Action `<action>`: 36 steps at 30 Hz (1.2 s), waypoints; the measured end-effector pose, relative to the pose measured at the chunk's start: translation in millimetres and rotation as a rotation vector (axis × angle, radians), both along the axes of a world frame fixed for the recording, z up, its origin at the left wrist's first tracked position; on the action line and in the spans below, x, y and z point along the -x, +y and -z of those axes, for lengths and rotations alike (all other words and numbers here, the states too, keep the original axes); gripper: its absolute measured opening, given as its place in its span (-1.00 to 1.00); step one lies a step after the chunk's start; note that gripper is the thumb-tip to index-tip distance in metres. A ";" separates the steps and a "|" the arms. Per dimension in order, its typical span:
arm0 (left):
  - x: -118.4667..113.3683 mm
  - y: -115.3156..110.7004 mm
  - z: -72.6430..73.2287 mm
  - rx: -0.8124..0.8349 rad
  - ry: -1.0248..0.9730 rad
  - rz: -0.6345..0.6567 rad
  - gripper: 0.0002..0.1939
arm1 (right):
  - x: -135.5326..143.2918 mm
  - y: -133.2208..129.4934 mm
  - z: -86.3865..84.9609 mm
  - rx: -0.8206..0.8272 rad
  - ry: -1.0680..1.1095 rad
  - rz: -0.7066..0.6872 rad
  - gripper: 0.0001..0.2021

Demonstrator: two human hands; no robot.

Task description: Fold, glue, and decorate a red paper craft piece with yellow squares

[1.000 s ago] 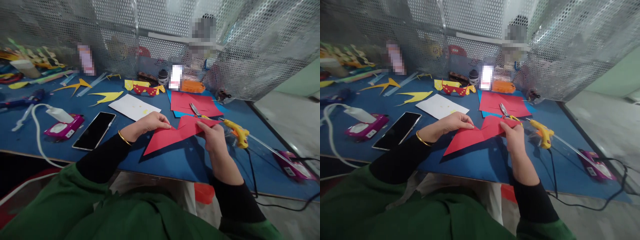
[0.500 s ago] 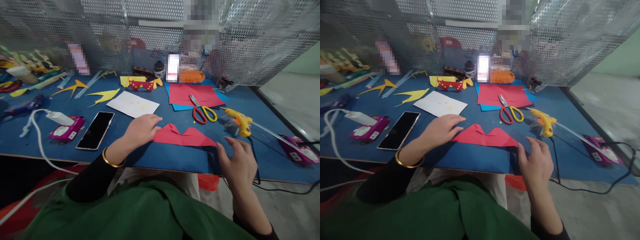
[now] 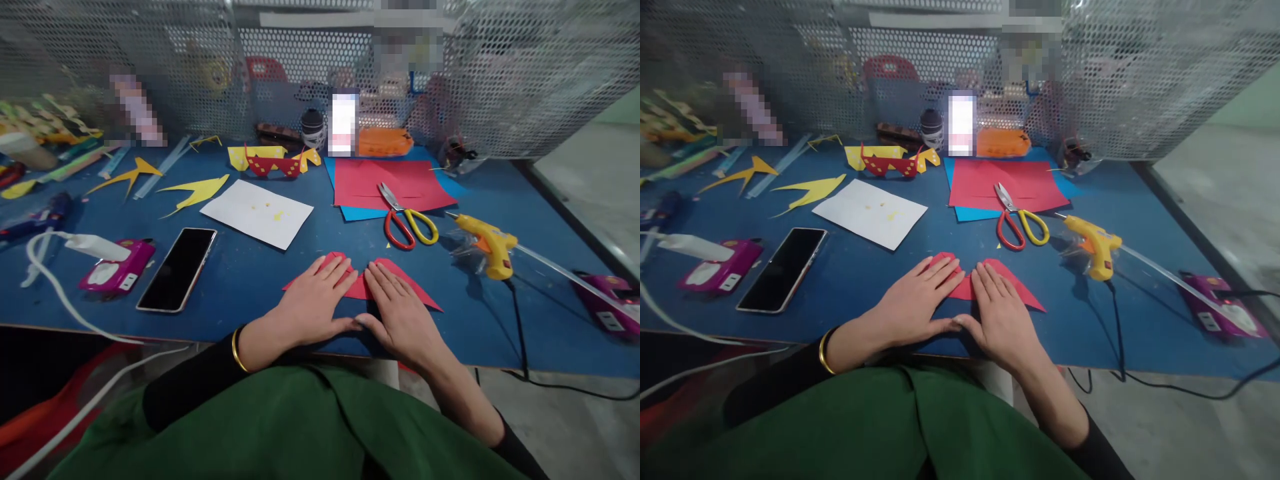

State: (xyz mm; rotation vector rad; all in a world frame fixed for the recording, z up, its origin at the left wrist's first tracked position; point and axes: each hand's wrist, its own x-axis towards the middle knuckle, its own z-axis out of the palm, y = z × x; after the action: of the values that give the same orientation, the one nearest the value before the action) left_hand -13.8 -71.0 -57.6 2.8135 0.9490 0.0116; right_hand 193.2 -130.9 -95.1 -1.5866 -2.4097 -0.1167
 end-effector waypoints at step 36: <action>-0.8 -0.3 5.4 -0.346 -0.282 0.099 -0.68 | -2.8 -1.6 -14.4 -0.261 0.002 -0.115 -0.74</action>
State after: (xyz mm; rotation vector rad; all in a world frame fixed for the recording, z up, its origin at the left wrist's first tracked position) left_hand -13.0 -71.3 -63.0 3.0475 0.8055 0.5972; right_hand 196.0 -132.4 -80.8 -1.3308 -2.3639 -0.3902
